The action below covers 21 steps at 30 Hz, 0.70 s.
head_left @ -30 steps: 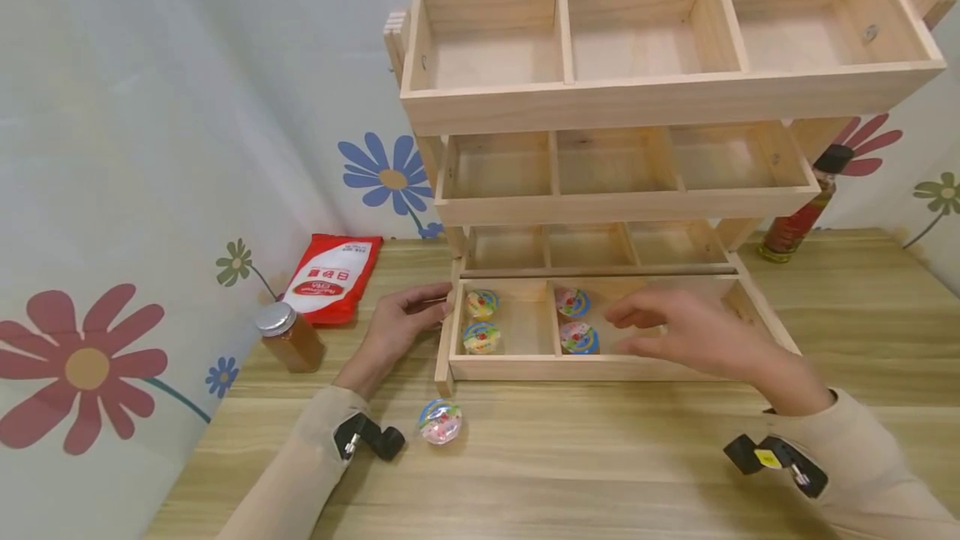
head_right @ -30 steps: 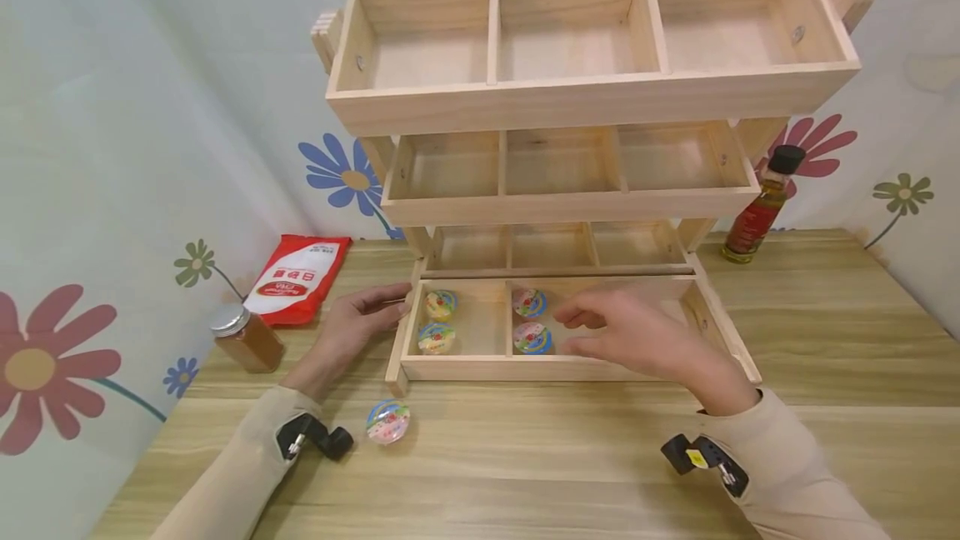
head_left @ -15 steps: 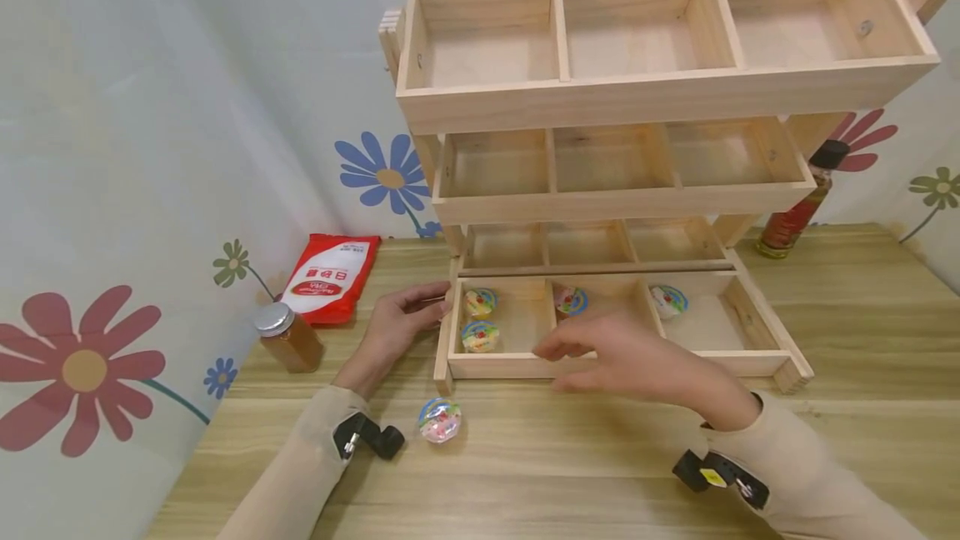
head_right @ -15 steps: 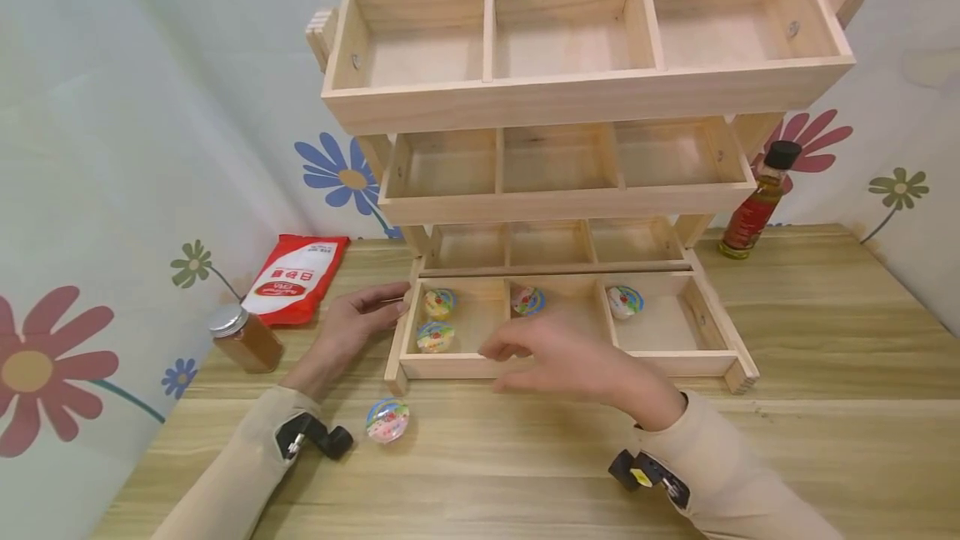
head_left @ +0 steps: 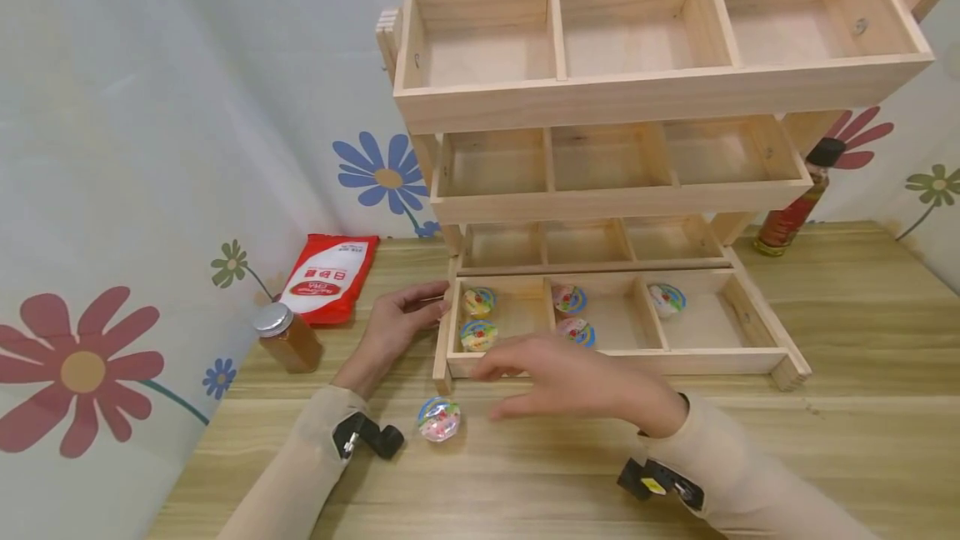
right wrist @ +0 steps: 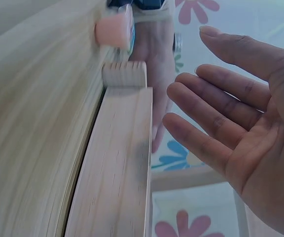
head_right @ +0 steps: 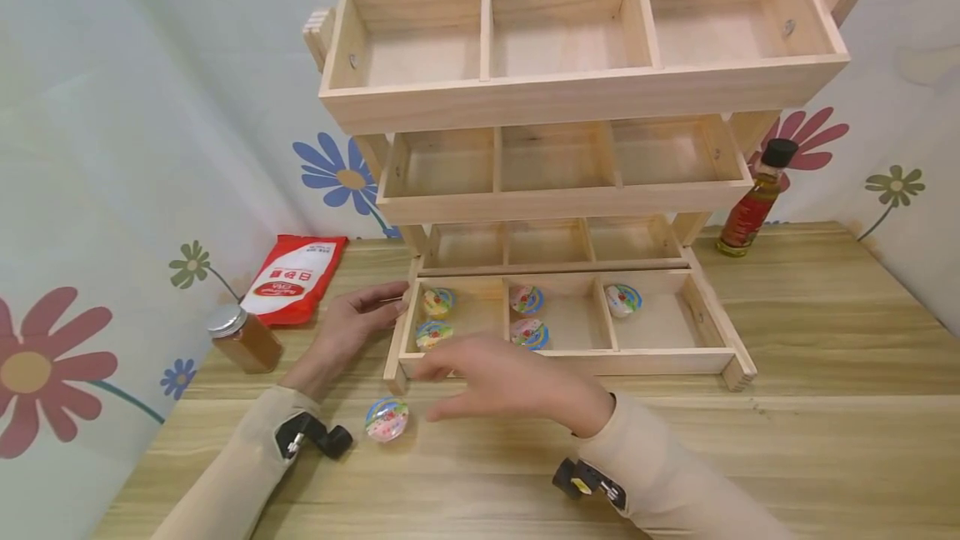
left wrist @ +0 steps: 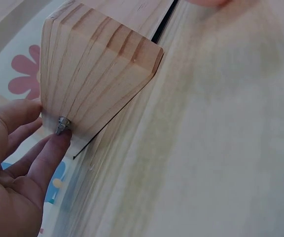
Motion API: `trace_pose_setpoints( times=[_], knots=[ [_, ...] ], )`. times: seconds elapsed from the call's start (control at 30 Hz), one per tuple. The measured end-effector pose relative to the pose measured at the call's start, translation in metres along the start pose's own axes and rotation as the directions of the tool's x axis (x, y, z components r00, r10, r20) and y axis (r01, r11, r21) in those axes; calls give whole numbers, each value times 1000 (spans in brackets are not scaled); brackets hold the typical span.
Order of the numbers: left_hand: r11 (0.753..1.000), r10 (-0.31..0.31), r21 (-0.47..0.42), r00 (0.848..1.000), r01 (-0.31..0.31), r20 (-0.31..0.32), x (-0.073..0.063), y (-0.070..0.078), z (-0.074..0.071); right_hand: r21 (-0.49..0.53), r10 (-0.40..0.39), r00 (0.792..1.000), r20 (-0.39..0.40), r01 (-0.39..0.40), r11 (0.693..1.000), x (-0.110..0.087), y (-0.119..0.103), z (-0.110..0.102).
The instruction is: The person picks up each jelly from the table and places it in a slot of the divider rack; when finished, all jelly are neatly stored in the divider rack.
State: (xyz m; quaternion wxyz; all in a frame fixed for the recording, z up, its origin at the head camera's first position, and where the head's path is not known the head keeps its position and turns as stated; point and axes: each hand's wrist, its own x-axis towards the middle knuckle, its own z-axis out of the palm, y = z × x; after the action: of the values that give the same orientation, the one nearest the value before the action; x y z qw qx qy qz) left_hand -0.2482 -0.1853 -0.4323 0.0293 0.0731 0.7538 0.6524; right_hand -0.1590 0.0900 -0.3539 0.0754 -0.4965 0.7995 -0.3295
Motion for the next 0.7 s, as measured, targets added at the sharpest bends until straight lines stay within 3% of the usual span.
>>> trace_pose_setpoints(
  times=[0.2,0.43,0.7],
  knots=[
    [1000,-2,12,1000,2,1,0,-1,0,-33,-40,999,15,40,999,18,-9,7],
    [1000,-1,1,1000,1,6,0,-2,-2,-61,-147,988,-50,144,988,34,-10,23],
    [1000,6,-3,1000,-6,15,0,-2,-2,-44,-90,993,-73,87,995,33,-9,34]
  ],
)
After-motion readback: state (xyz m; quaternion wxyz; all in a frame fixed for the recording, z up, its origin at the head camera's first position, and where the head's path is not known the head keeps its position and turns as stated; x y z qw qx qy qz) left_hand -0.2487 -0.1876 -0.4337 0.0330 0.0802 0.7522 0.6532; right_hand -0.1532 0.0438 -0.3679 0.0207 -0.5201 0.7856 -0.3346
